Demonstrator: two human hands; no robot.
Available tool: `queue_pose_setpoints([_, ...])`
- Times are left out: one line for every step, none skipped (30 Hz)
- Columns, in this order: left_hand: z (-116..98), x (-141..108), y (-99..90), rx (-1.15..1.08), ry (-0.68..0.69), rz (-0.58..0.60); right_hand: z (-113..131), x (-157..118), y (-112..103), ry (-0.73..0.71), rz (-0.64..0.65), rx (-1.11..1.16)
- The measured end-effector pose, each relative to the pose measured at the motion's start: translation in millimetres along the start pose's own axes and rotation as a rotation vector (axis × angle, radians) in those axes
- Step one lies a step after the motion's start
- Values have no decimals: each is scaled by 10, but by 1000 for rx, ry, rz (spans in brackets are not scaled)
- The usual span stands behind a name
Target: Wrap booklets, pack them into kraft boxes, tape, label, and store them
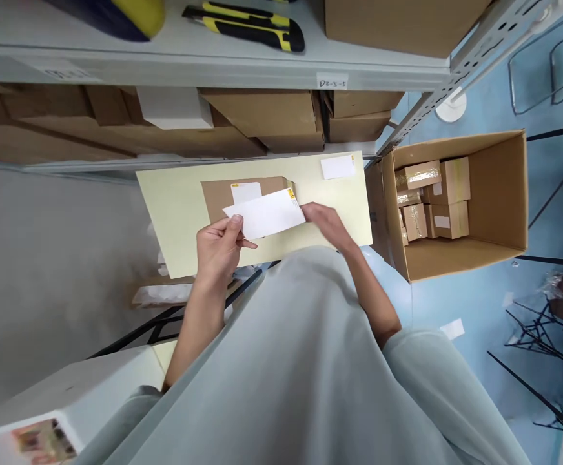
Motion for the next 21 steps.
queue_pose_setpoints([-26,-35,-37,25,0,8,121,-173,133,-6,-55,18])
queue_pose_setpoints([-53,-64,-73,50,1,13,214,-308,247,-5,-117,34])
queue_pose_setpoints([-79,-87,-114,73,7,13,282,-407,345,1,-178,45])
queue_pose_setpoints([-107,-103,-161,93,18,7,330,-476,427,11,-236,53])
queue_pose_setpoints([-135,-112,-215,111,35,-6,367,-519,496,22,-284,57])
queue_pose_setpoints([-166,-117,-277,130,57,-28,400,-543,555,33,-323,53])
queue_pose_setpoints([-205,-121,-349,149,88,-60,433,-555,603,43,-358,39])
queue_pose_setpoints([-259,-133,-431,168,136,-107,470,-562,642,52,-392,16])
queue_pose_setpoints([-336,-163,-522,188,206,-173,514,-566,674,55,-426,-9])
queue_pose_setpoints([-435,-221,-609,209,300,-245,565,-567,709,51,-455,-33])
queue_pose_setpoints([-547,-306,-674,231,413,-302,621,-565,751,41,-477,-51])
queue_pose_setpoints([-657,-411,-699,257,529,-319,679,-559,803,25,-489,-62])
queue_pose_setpoints([-751,-520,-676,287,634,-280,738,-551,865,6,-492,-68])
queue_pose_setpoints([-820,-627,-616,317,719,-192,796,-538,940,-14,-482,-69])
queue_pose_setpoints([-861,-728,-540,340,776,-80,850,-524,1025,-33,-460,-64])
queue_pose_setpoints([-879,-819,-475,353,808,25,901,-510,1117,-51,-429,-52])
queue_pose_setpoints([-887,-896,-439,353,825,95,948,-497,1214,-66,-390,-32])
queue_pose_setpoints([-894,-953,-438,340,836,124,991,-489,1309,-79,-347,-6])
queue_pose_setpoints([-901,-989,-466,320,843,120,1031,-488,1399,-90,-305,24])
queue_pose_setpoints([-907,-1008,-513,298,846,99,1069,-493,1477,-102,-267,55])
queue_pose_setpoints([-910,-1013,-566,280,845,78,1106,-505,1540,-115,-237,81])
Point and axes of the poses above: each hand's wrist, its own x-axis towards the middle knuckle, its own y-axis out of the palm, z = x × y, the point moved 8 cm from there along x, towards the middle knuckle, and after that the axes turned 8 degrees about -y, right-handed, at the moved point
